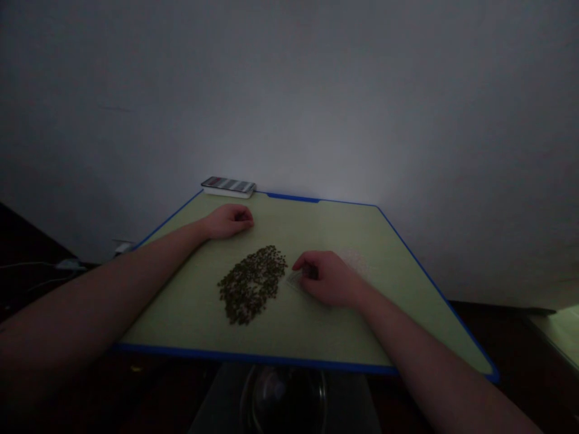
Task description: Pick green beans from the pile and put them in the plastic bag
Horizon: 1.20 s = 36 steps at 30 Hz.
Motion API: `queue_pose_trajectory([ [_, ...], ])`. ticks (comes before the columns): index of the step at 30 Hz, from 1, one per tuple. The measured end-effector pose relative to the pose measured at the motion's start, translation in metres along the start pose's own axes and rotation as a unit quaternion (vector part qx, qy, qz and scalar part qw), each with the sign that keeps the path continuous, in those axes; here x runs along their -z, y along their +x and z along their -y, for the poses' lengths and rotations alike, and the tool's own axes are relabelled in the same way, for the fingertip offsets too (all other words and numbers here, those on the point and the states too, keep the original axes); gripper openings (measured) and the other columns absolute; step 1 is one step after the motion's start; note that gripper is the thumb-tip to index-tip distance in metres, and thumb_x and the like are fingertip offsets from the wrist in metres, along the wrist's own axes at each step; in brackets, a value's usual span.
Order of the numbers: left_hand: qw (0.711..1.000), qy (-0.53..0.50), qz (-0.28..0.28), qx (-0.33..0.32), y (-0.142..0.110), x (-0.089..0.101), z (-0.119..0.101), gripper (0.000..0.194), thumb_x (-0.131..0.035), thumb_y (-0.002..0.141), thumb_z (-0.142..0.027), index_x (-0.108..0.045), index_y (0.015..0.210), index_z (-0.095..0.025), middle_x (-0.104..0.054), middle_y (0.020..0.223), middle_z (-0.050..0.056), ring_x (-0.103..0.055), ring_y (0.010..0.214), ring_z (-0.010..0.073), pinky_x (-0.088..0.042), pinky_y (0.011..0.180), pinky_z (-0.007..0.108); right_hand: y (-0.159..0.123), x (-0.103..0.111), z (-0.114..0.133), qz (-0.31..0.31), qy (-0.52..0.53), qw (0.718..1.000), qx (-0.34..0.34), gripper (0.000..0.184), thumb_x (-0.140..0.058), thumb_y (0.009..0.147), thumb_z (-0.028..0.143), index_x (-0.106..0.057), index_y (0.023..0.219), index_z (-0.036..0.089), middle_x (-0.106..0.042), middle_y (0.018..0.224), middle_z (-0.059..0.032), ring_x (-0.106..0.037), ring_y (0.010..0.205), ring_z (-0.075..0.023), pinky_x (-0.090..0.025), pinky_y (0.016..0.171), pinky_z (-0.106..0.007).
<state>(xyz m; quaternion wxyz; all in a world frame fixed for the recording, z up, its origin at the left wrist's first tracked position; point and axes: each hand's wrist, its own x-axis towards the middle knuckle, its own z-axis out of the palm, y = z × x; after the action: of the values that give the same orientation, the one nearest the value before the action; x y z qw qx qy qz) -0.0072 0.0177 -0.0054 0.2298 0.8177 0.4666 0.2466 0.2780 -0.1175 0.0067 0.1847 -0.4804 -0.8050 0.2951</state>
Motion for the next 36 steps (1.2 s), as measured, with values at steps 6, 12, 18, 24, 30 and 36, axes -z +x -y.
queue_pose_trajectory([
  [6, 1.0, 0.009, -0.002, -0.005, 0.0, 0.0, 0.0, 0.022, -0.057, 0.072, -0.036, -0.06, 0.076, -0.015, -0.056, 0.063, -0.001, -0.048, 0.058, 0.0106, -0.037, 0.055, 0.023, -0.002, 0.0, 0.007, 0.013, 0.001, 1.0, 0.017, 0.021, -0.055, 0.071, 0.015, -0.063, 0.09, 0.018, -0.056, 0.064, 0.0021, -0.05, 0.056, -0.01, -0.039, 0.053, -0.023],
  [12, 1.0, 0.012, 0.0, -0.012, 0.0, 0.0, 0.003, 0.023, -0.057, 0.072, -0.037, -0.061, 0.076, -0.015, -0.055, 0.062, -0.001, -0.047, 0.058, 0.0106, -0.037, 0.055, 0.023, -0.009, -0.001, 0.012, 0.053, 0.012, 0.998, 0.009, 0.021, -0.056, 0.07, 0.014, -0.062, 0.089, 0.019, -0.054, 0.059, 0.0041, -0.049, 0.053, -0.0098, -0.036, 0.048, -0.022],
  [18, 1.0, 0.013, -0.004, -0.01, 0.001, 0.0, 0.004, 0.022, -0.057, 0.072, -0.037, -0.061, 0.077, -0.015, -0.056, 0.063, -0.001, -0.048, 0.059, 0.0105, -0.037, 0.055, 0.023, -0.01, -0.006, 0.017, 0.038, -0.009, 0.999, 0.007, 0.019, -0.056, 0.069, 0.015, -0.063, 0.087, 0.019, -0.057, 0.061, 0.003, -0.052, 0.055, -0.0104, -0.037, 0.051, -0.023],
  [24, 1.0, 0.013, -0.004, -0.004, 0.0, 0.0, 0.002, 0.024, -0.057, 0.072, -0.038, -0.06, 0.076, -0.016, -0.055, 0.062, -0.001, -0.047, 0.058, 0.0105, -0.037, 0.054, 0.023, -0.008, -0.005, 0.016, 0.003, -0.023, 1.0, 0.002, 0.018, -0.056, 0.069, 0.014, -0.063, 0.085, 0.019, -0.058, 0.06, 0.0032, -0.052, 0.054, -0.0101, -0.038, 0.052, -0.022],
  [30, 1.0, 0.009, -0.001, -0.007, 0.0, 0.0, 0.002, 0.024, -0.056, 0.072, -0.039, -0.06, 0.076, -0.016, -0.054, 0.061, -0.002, -0.047, 0.057, 0.0102, -0.037, 0.055, 0.023, -0.007, -0.008, 0.019, -0.019, -0.034, 0.999, 0.007, 0.02, -0.056, 0.068, 0.014, -0.064, 0.086, 0.019, -0.059, 0.06, 0.0031, -0.051, 0.053, -0.0099, -0.037, 0.052, -0.023],
  [36, 1.0, 0.01, -0.004, -0.008, -0.001, 0.0, 0.0, 0.023, -0.057, 0.072, -0.038, -0.06, 0.076, -0.015, -0.054, 0.061, -0.001, -0.047, 0.057, 0.0102, -0.037, 0.054, 0.023, -0.002, -0.007, 0.015, -0.069, -0.069, 0.995, -0.019, 0.02, -0.055, 0.068, 0.014, -0.064, 0.085, 0.018, -0.062, 0.063, 0.0007, -0.055, 0.057, -0.0119, -0.039, 0.055, -0.024],
])
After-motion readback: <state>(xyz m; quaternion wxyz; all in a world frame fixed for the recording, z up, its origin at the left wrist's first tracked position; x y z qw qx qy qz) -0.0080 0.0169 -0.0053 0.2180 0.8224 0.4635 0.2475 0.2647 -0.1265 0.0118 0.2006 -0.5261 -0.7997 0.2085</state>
